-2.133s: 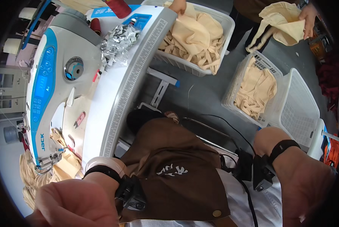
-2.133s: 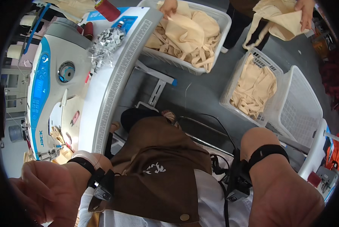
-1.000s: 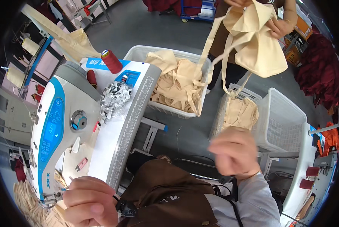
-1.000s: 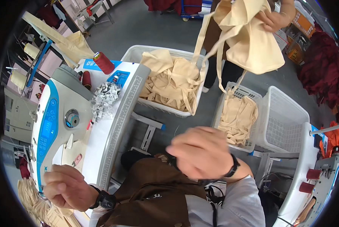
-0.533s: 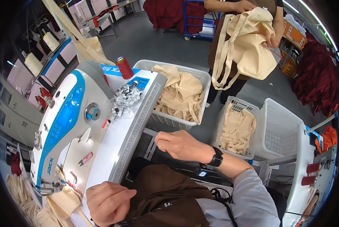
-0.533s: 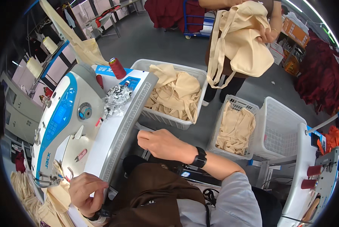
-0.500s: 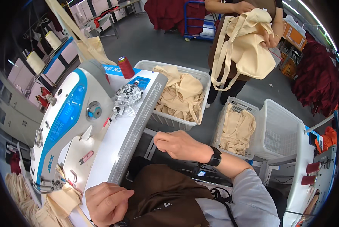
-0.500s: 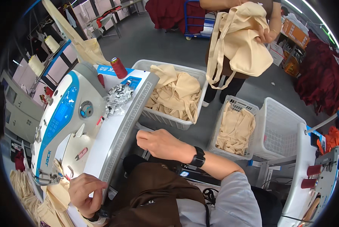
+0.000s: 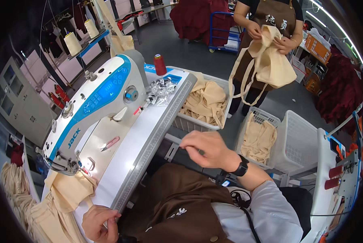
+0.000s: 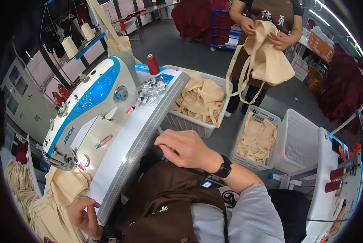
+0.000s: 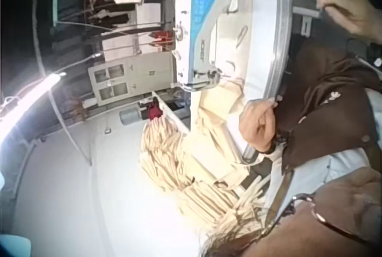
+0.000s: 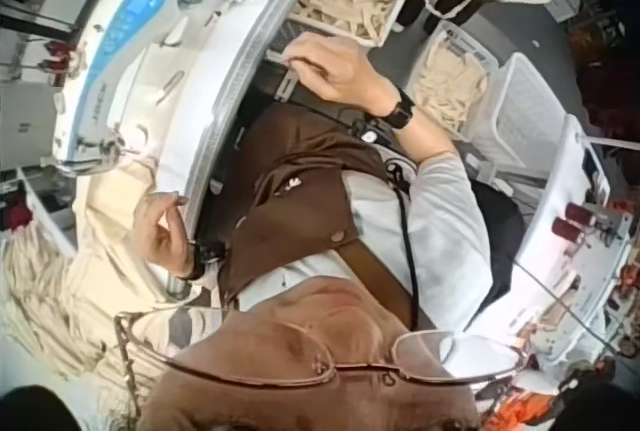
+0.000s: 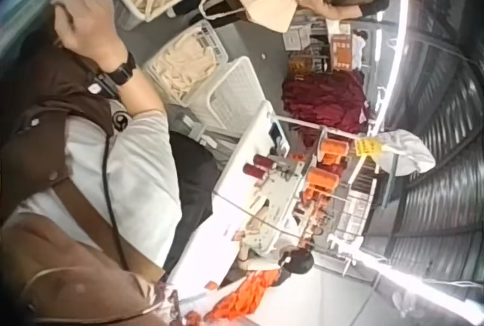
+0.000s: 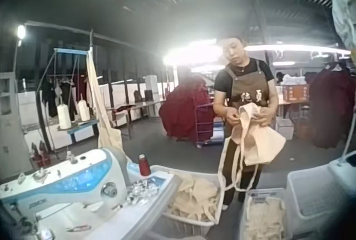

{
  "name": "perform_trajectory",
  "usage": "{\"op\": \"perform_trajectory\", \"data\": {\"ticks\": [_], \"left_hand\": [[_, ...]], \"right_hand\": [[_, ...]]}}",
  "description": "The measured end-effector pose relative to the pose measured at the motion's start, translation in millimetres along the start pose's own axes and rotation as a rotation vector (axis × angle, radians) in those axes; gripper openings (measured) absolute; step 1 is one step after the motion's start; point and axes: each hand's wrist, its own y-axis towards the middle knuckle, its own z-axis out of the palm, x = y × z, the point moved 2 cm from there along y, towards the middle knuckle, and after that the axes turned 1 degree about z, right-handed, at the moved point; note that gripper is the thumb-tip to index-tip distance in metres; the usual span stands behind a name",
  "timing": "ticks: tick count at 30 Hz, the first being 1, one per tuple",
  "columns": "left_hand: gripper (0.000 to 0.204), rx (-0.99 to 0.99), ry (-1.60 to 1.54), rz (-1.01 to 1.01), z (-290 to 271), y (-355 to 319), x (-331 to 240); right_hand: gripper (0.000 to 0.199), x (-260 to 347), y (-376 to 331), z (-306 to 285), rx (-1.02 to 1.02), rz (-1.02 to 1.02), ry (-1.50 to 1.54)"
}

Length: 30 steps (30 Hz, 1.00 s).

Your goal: Sewing and assembling fabric tote bags using an industrial sewing machine.

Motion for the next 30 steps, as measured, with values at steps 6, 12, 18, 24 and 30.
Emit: {"op": "perform_trajectory", "data": {"ticks": [6,12,18,24,30], "left_hand": [[0.010,-0.054,0.001,-0.073,-0.3,-13.0,4.0],[0.009,0.015,-0.052,-0.003,25.2,12.3,8.7],[0.011,0.117,-0.039,0.072,51.6,35.5,8.3],[0.009,0.187,-0.064,0.067,82.6,55.0,11.6],[0.008,0.244,-0.084,0.042,120.4,72.3,22.0]], "right_hand": [[0.018,49.0,-13.7,-67.9,-0.350,-0.205,0.081],[0.024,110.7,-0.4,-123.4,-0.719,-0.540,0.239],[0.032,117.4,18.8,-157.0,-0.522,-0.666,0.284],[0.039,86.2,39.1,-169.5,-0.304,-0.792,0.302],[0.038,51.8,27.9,-182.2,-0.314,-0.774,0.256]]}}
